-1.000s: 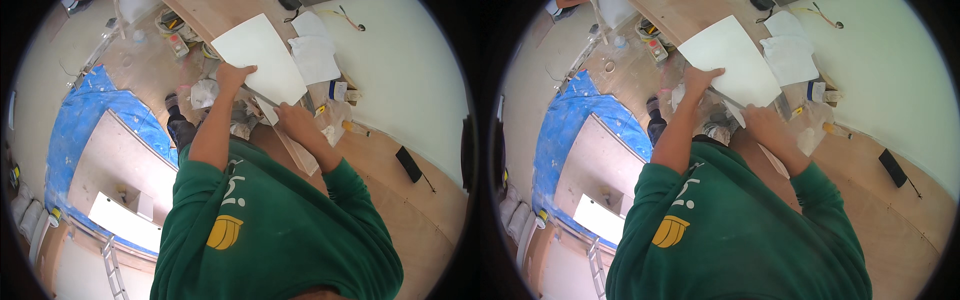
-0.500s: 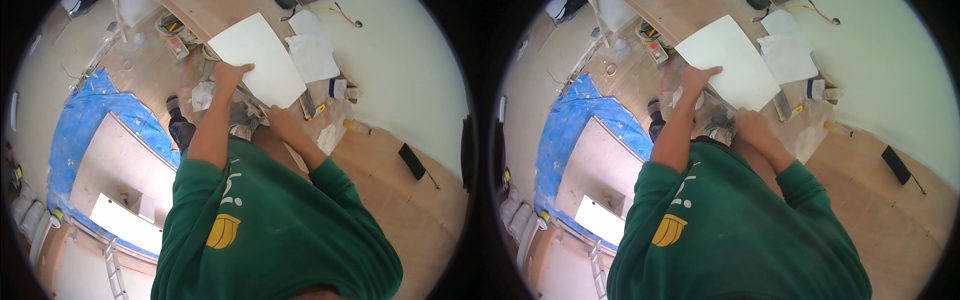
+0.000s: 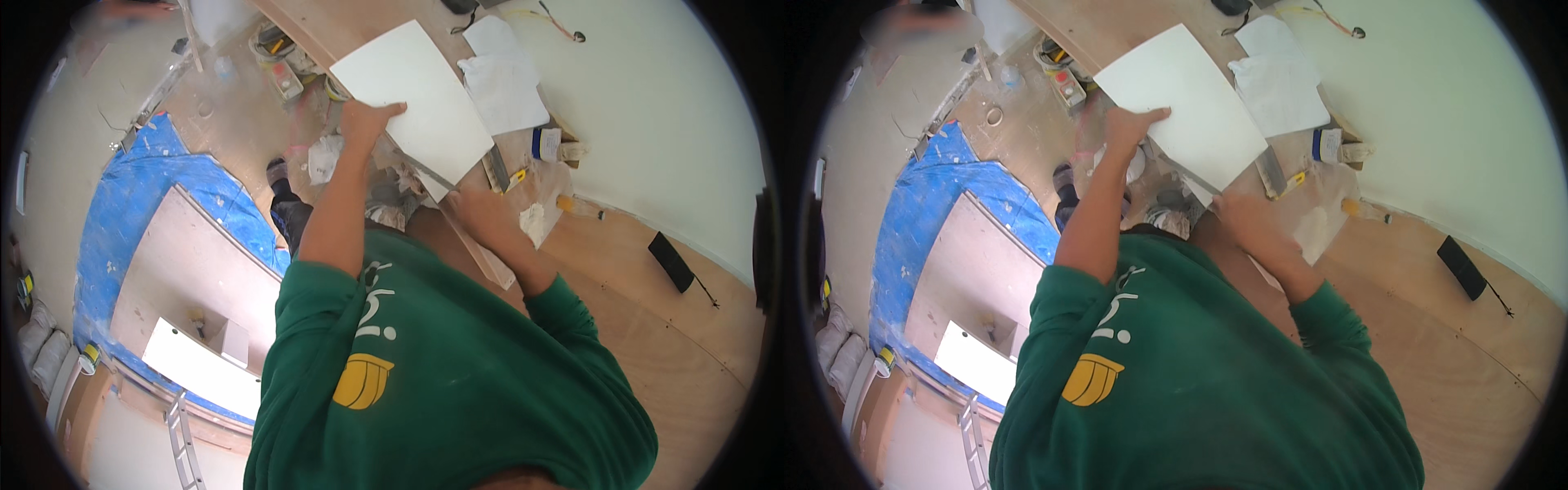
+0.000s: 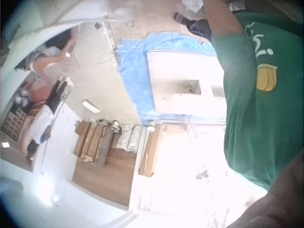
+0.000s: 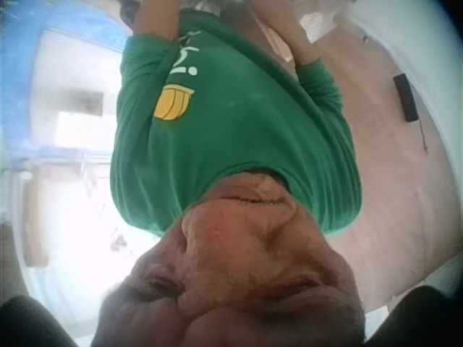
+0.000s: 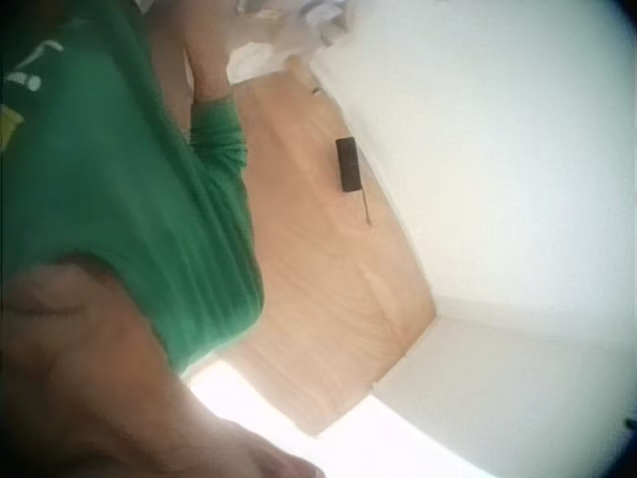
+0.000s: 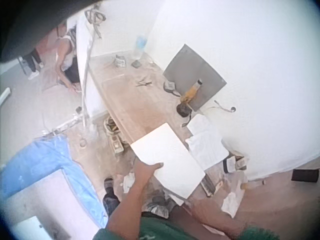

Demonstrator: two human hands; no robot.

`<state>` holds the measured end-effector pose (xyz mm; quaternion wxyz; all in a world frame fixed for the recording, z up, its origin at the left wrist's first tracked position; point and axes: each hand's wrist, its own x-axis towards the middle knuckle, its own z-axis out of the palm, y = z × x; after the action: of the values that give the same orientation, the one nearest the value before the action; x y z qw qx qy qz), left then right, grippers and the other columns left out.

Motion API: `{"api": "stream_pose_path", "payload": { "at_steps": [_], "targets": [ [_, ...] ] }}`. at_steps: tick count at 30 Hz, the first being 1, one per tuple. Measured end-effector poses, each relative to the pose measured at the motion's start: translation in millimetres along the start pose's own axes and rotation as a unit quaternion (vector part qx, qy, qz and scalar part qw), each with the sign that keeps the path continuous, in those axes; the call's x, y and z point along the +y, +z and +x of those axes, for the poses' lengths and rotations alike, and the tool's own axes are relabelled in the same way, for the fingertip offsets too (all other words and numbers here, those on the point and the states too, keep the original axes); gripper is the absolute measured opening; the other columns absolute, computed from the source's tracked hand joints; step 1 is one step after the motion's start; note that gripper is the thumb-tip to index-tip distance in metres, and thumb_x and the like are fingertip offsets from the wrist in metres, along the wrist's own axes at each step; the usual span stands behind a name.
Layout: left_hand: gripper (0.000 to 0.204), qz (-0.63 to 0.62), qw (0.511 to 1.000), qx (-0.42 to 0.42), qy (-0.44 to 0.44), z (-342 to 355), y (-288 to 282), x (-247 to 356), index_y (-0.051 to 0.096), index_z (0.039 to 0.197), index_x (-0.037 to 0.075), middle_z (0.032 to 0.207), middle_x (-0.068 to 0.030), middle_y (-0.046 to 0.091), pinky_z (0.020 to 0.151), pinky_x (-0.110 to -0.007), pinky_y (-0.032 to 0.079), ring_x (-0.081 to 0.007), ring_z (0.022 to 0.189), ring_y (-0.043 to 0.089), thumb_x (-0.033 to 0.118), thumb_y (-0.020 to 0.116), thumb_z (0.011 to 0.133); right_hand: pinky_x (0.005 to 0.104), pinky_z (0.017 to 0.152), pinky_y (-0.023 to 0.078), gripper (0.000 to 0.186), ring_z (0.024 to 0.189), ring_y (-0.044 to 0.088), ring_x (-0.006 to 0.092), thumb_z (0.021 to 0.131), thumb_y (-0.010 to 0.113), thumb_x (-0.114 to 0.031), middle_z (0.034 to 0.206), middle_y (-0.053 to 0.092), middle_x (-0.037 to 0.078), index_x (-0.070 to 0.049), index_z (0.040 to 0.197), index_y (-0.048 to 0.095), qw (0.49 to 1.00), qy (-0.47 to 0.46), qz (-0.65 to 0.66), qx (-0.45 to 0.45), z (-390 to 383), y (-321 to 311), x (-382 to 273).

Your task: The person uses a utility knife to score and cut a white rectangular panel on a workbench. They repeatedly score the edges, flip the panel, and snap off sections to size the material.

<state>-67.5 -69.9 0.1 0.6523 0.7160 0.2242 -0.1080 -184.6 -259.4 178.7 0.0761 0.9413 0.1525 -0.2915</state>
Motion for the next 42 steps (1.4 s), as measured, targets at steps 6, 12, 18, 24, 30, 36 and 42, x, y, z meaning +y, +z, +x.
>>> {"api": "stream_pose_path", "payload": {
  "at_steps": [6, 12, 18, 24, 30, 36, 42],
  "targets": [
    [0.063, 0.015, 0.999, -0.010, -0.039, 1, 1, 3, 0.074, 0.094, -0.007, 0.095, -0.0217, 0.075, 0.077, -0.040, 0.057, -0.0334, 0.086, 0.074, 0.040, 0.093, 0.056, 0.0519, 0.071, 0.053, 0.037, 0.083, 0.068, 0.0394, 0.104, 0.047, -0.033, 0.088, 0.068, 0.022, -0.002, 0.092, 0.062, 0.996, 0.061, 0.061, -0.006, 17, 45, -6],
    [0.063, -0.013, 1.000, 0.002, -0.013, -1, 3, -17, 0.074, 0.094, -0.008, 0.095, -0.0218, 0.075, 0.078, -0.040, 0.057, -0.0334, 0.086, 0.074, 0.038, 0.093, 0.056, 0.0527, 0.066, 0.053, 0.039, 0.073, 0.067, 0.0410, 0.104, 0.047, -0.035, 0.078, 0.067, 0.023, -0.001, 0.090, 0.061, 0.999, 0.044, 0.022, -0.020, -17, 9, 9],
    [0.062, -0.005, 1.000, 0.008, 0.001, 1, 1, 2, 0.074, 0.092, -0.009, 0.092, -0.0218, 0.075, 0.075, -0.038, 0.057, -0.0309, 0.083, 0.074, 0.038, 0.093, 0.056, 0.0530, 0.065, 0.052, 0.038, 0.072, 0.067, 0.0411, 0.103, 0.048, -0.034, 0.076, 0.067, 0.023, -0.002, 0.088, 0.062, 0.996, 0.068, 0.053, 0.007, -9, 50, 2],
    [0.064, -0.029, 0.999, -0.029, -0.022, 8, 1, -9, 0.074, 0.092, -0.009, 0.092, -0.0220, 0.075, 0.075, -0.037, 0.057, -0.0310, 0.083, 0.074, 0.039, 0.094, 0.055, 0.0556, 0.067, 0.051, 0.038, 0.074, 0.066, 0.0439, 0.103, 0.048, -0.033, 0.078, 0.068, 0.023, -0.001, 0.091, 0.064, 0.997, 0.049, 0.029, -0.043, -23, 60, 25],
    [0.068, -0.011, 1.000, 0.001, -0.010, 15, 6, -19, 0.074, 0.092, -0.008, 0.088, -0.0202, 0.075, 0.074, -0.037, 0.057, -0.0311, 0.081, 0.074, 0.045, 0.093, 0.054, 0.0559, 0.072, 0.050, 0.038, 0.078, 0.066, 0.0442, 0.104, 0.047, -0.034, 0.081, 0.068, 0.024, 0.000, 0.099, 0.063, 0.994, 0.069, 0.081, -0.023, -31, 17, 8],
    [0.066, 0.018, 1.000, -0.020, 0.001, 10, 6, -7, 0.074, 0.092, -0.008, 0.087, -0.0200, 0.075, 0.073, -0.037, 0.057, -0.0310, 0.080, 0.075, 0.043, 0.093, 0.055, 0.0554, 0.071, 0.051, 0.038, 0.079, 0.066, 0.0435, 0.104, 0.047, -0.034, 0.084, 0.068, 0.023, -0.001, 0.096, 0.065, 0.994, 0.090, 0.045, -0.048, -21, 67, 15],
    [0.067, -0.027, 0.999, -0.030, -0.021, 20, 5, -22, 0.074, 0.093, -0.008, 0.092, -0.0202, 0.075, 0.075, -0.038, 0.057, -0.0307, 0.084, 0.074, 0.043, 0.093, 0.054, 0.0545, 0.068, 0.051, 0.039, 0.076, 0.067, 0.0423, 0.103, 0.047, -0.034, 0.082, 0.068, 0.023, -0.001, 0.092, 0.064, 0.995, 0.075, 0.059, -0.028, -46, 26, 20]
  ]
}}
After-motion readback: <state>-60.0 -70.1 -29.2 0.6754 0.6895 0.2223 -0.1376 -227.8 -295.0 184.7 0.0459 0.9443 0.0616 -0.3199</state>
